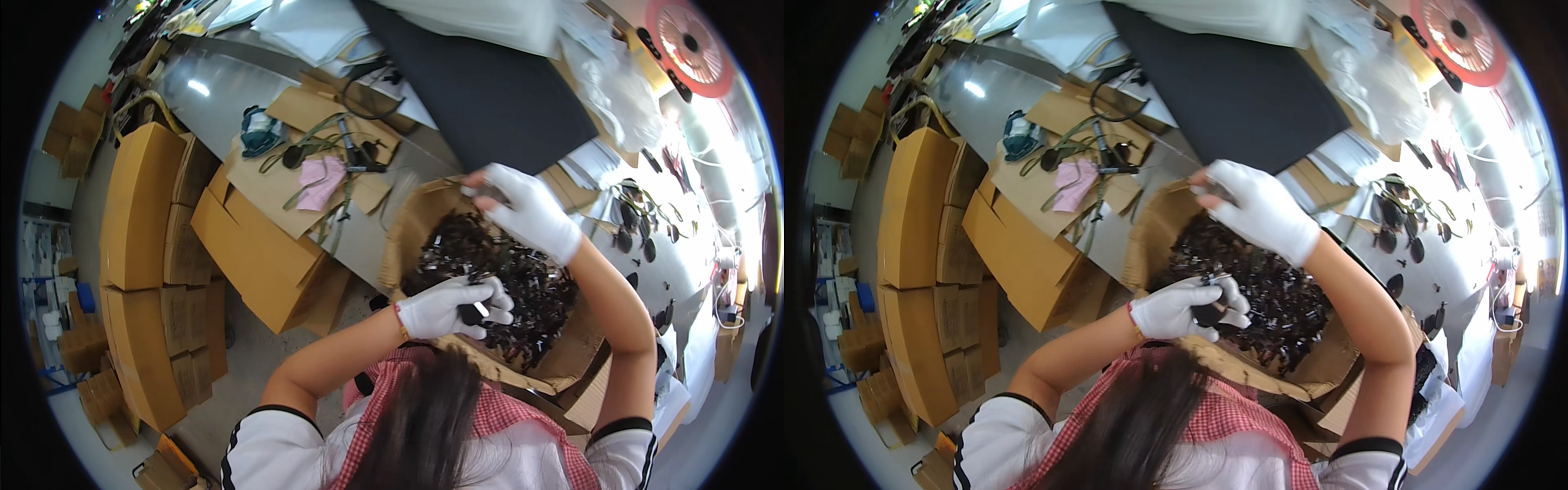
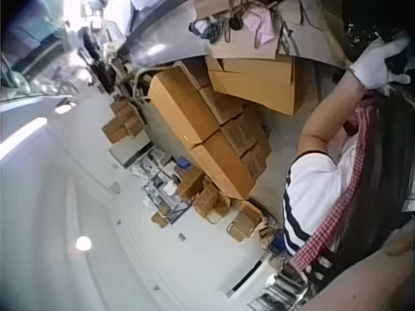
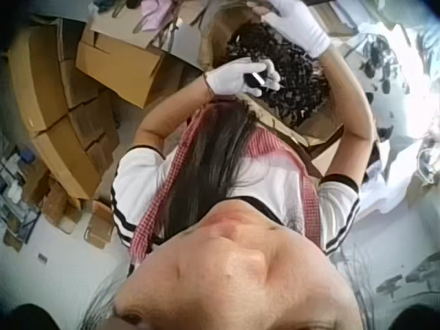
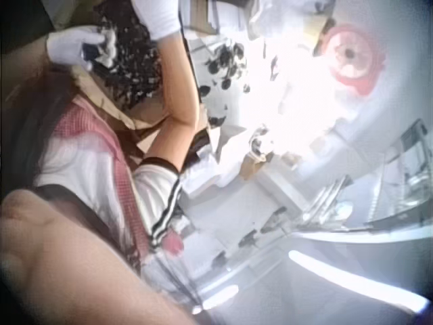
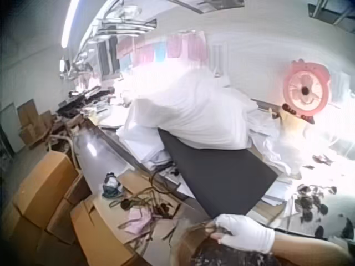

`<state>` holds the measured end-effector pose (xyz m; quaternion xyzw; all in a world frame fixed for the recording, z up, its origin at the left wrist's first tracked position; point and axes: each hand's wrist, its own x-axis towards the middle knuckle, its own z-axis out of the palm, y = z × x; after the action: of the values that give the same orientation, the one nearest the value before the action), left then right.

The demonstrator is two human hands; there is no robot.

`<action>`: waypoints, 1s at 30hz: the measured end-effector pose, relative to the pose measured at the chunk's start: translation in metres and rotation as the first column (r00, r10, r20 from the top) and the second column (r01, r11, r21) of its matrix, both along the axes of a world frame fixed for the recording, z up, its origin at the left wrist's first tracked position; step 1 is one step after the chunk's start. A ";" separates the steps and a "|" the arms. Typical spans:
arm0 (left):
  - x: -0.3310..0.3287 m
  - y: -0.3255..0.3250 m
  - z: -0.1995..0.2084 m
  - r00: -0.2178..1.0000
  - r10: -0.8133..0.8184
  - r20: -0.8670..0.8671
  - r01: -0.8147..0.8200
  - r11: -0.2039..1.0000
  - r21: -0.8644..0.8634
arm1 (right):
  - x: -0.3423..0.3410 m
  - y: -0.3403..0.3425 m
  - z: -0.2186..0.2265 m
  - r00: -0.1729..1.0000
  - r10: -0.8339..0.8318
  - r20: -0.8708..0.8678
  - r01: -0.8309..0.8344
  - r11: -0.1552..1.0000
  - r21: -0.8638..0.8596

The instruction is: The person assembles sunglasses by attaching small metal arms to black frames, then places the completed units into a cardboard box. The person also retrieves a metal rack, places it on the table, and arranges the assembled sunglasses on it before covering the box with tissue paper.

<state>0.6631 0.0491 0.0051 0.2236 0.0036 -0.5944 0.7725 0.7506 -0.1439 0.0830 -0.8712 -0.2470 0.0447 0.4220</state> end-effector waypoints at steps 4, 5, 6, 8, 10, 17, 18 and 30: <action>0.003 0.087 -0.006 0.962 0.154 0.227 -0.214 0.938 0.272 | 0.087 0.112 -0.077 0.977 0.036 -0.212 -0.051 0.997 -0.064; 0.006 0.107 -0.007 0.958 0.230 0.170 -0.272 0.916 0.294 | 0.108 0.134 -0.093 0.972 0.001 -0.236 -0.035 0.990 -0.140; 0.012 0.127 -0.010 0.924 0.346 0.165 -0.381 0.877 0.294 | 0.127 0.149 -0.105 0.968 -0.030 -0.249 -0.027 0.974 -0.224; 0.032 0.168 -0.021 0.828 0.424 0.367 -0.549 0.745 0.378 | 0.156 0.176 -0.128 0.989 -0.105 -0.104 0.039 0.866 -0.499; 0.061 0.205 -0.036 0.686 0.453 0.570 -0.718 0.550 0.427 | 0.172 0.191 -0.144 0.977 -0.210 -0.041 0.129 0.730 -0.672; 0.210 0.284 -0.097 0.362 -0.148 0.920 -0.932 -0.076 0.354 | 0.184 0.210 -0.166 0.919 -0.395 -0.014 0.238 0.581 -0.779; 0.222 0.286 -0.103 0.329 -0.341 0.881 -0.944 -0.117 0.308 | 0.183 0.211 -0.168 0.915 -0.404 0.009 0.263 0.577 -0.773; 0.266 0.280 -0.122 0.297 -0.730 0.616 -0.912 -0.026 0.409 | 0.177 0.200 -0.171 0.843 -0.498 -0.203 0.300 0.748 -0.592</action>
<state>0.9296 0.3286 -0.1169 0.9771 -0.0012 -0.0060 0.2126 0.9271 0.0560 -0.0879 -0.9639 0.0498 0.1727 0.1962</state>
